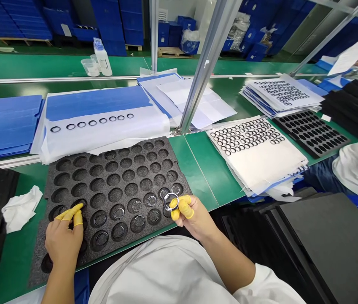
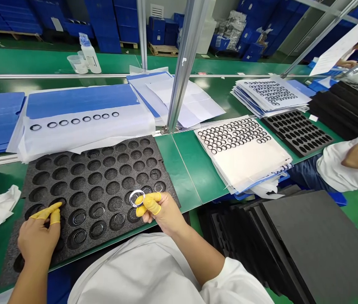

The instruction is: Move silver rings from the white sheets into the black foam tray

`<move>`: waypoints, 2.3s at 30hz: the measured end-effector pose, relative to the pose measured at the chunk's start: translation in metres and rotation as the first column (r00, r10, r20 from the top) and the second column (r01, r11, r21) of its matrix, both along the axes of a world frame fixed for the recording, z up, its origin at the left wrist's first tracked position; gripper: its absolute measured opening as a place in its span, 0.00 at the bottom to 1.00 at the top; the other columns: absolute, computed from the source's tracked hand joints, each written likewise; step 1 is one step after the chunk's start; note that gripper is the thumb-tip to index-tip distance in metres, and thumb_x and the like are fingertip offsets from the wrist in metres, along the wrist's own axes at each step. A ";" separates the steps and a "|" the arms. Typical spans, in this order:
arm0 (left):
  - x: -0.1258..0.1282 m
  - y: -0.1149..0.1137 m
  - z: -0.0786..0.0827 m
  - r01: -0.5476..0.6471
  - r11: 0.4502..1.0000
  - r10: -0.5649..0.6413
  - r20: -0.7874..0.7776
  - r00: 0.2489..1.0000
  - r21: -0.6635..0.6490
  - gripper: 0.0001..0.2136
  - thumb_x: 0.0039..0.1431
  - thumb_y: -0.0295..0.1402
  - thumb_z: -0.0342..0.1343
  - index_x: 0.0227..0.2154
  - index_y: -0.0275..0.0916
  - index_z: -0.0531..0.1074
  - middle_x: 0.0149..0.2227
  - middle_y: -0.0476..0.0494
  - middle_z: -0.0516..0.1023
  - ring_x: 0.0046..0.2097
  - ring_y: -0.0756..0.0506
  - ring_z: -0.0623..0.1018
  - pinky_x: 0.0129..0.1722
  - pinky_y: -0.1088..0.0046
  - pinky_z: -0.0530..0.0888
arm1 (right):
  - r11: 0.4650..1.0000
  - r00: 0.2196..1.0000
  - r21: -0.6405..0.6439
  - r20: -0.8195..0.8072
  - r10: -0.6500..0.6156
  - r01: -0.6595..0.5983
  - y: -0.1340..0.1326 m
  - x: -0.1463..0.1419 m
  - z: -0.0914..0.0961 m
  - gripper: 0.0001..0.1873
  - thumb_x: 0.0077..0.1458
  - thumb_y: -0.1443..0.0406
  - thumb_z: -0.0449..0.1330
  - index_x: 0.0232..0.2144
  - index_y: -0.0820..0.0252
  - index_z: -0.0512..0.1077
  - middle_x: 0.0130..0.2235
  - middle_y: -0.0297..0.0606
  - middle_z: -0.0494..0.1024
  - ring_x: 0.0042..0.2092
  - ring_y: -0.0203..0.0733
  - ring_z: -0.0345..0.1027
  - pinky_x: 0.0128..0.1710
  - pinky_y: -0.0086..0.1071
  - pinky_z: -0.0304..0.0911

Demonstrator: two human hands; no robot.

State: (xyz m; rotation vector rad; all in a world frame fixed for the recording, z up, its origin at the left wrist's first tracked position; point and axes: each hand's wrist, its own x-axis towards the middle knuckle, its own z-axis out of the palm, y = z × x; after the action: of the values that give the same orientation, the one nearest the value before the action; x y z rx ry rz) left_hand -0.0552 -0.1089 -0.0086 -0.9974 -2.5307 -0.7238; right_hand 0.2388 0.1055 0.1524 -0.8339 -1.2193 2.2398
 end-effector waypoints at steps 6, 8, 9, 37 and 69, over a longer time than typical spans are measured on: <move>0.001 -0.002 0.000 0.018 1.000 -0.018 -0.031 0.999 -0.010 0.15 0.66 0.44 0.49 0.29 0.43 0.74 0.28 0.42 0.71 0.32 0.39 0.71 0.38 0.58 0.70 | 0.991 0.999 0.134 0.050 0.018 -0.024 -0.002 0.001 -0.007 0.35 0.46 0.33 0.65 0.25 0.60 0.78 0.21 0.33 0.74 0.18 0.28 0.57 0.17 0.25 0.55; 0.001 -0.002 0.000 0.030 1.000 -0.030 -0.045 0.999 -0.010 0.15 0.66 0.43 0.49 0.30 0.43 0.75 0.28 0.42 0.72 0.32 0.39 0.72 0.38 0.59 0.70 | 0.935 0.987 0.349 0.162 0.004 -0.061 0.003 0.001 -0.017 0.37 0.54 0.33 0.58 0.31 0.60 0.81 0.23 0.36 0.77 0.19 0.30 0.61 0.18 0.27 0.59; 0.002 -0.002 0.000 0.037 0.999 -0.037 -0.053 0.998 -0.010 0.15 0.67 0.43 0.49 0.30 0.43 0.75 0.29 0.41 0.73 0.32 0.39 0.72 0.37 0.59 0.70 | 0.869 0.971 0.487 0.236 -0.028 -0.093 0.007 0.000 -0.024 0.37 0.58 0.34 0.54 0.34 0.59 0.82 0.25 0.37 0.79 0.20 0.32 0.64 0.20 0.28 0.62; -0.176 0.235 0.099 0.148 0.983 -0.158 0.099 0.982 0.105 0.14 0.68 0.38 0.58 0.52 0.37 0.74 0.53 0.39 0.78 0.51 0.41 0.80 0.52 0.54 0.78 | 0.095 0.786 0.855 0.507 -0.354 -0.509 0.238 -0.247 -0.019 0.12 0.68 0.65 0.59 0.50 0.62 0.78 0.53 0.47 0.80 0.55 0.47 0.74 0.59 0.44 0.68; -0.211 0.260 0.066 0.168 0.976 -0.151 0.129 0.980 -0.138 0.16 0.68 0.38 0.59 0.54 0.38 0.73 0.56 0.38 0.76 0.52 0.40 0.79 0.50 0.55 0.79 | 0.038 0.617 0.713 0.631 -0.471 -0.701 0.249 -0.287 -0.037 0.13 0.69 0.60 0.59 0.52 0.58 0.74 0.59 0.45 0.74 0.56 0.47 0.72 0.57 0.47 0.70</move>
State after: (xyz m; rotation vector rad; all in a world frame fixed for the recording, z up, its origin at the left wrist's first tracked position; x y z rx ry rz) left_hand -0.2665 0.1509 0.0573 -1.2551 -2.6613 -0.6641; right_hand -0.0485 0.3549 0.1158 -0.9703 -2.8334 0.1853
